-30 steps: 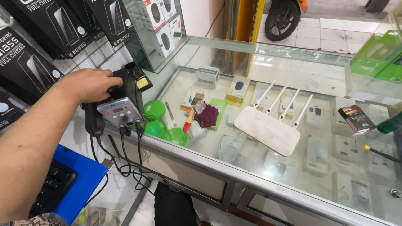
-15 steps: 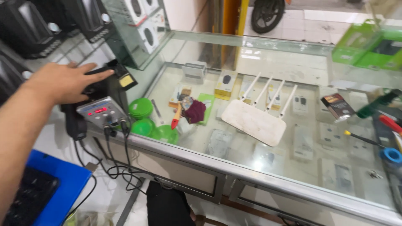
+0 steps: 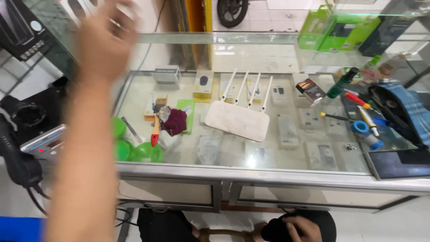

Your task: Disassembling a wireless router using a screwdriver and prying tool to access internal components

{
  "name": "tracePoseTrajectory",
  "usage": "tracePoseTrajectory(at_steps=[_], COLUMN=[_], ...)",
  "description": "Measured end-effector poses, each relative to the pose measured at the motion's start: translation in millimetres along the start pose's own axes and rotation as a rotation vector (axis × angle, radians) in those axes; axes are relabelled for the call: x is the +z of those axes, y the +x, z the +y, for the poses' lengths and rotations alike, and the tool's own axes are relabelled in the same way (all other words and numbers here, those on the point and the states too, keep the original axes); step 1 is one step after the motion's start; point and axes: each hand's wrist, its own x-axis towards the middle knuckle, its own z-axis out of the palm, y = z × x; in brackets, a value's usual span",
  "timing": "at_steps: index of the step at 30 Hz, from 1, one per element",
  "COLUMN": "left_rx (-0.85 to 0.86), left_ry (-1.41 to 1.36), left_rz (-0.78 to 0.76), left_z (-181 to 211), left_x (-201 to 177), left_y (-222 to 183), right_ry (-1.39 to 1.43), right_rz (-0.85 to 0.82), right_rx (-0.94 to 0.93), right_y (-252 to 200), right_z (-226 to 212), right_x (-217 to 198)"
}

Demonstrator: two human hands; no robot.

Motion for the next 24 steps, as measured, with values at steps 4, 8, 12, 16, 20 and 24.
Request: tracePoseTrajectory(at_steps=[4,8,12,16,20,24], left_rx=[-0.106,0.093,0.113,0.018,0.12,0.108], left_ry=[-0.436,-0.231,-0.188,-0.136,-0.131,-0.147], left_rz=[-0.471,-0.863,-0.81,-0.854,-0.627,-0.605], left_z=[116.3,167.7,167.1,182.2,180.6,176.7], left_x=[105.8,97.9,119.9,90.2,95.7,97.0], left_y=[-94.9,-135.5,-170.6,-191.6,-227.9,-234.9], right_ry=[0.042,0.003,0.036,0.064,0.004,-0.289], right_rz=[0.111,0.147,0.177,0.204,0.265,0.35], right_rx=[-0.446,-0.447,-0.427,-0.358,-0.315,0.052], right_y=[71.0,101.8,102.2,94.9,108.3,153.9], right_z=[-113.3,-145.5,-143.0,-143.5,-129.6,-89.0], right_x=[-35.0,-44.3,-48.9,-54.3,-83.7,-138.4])
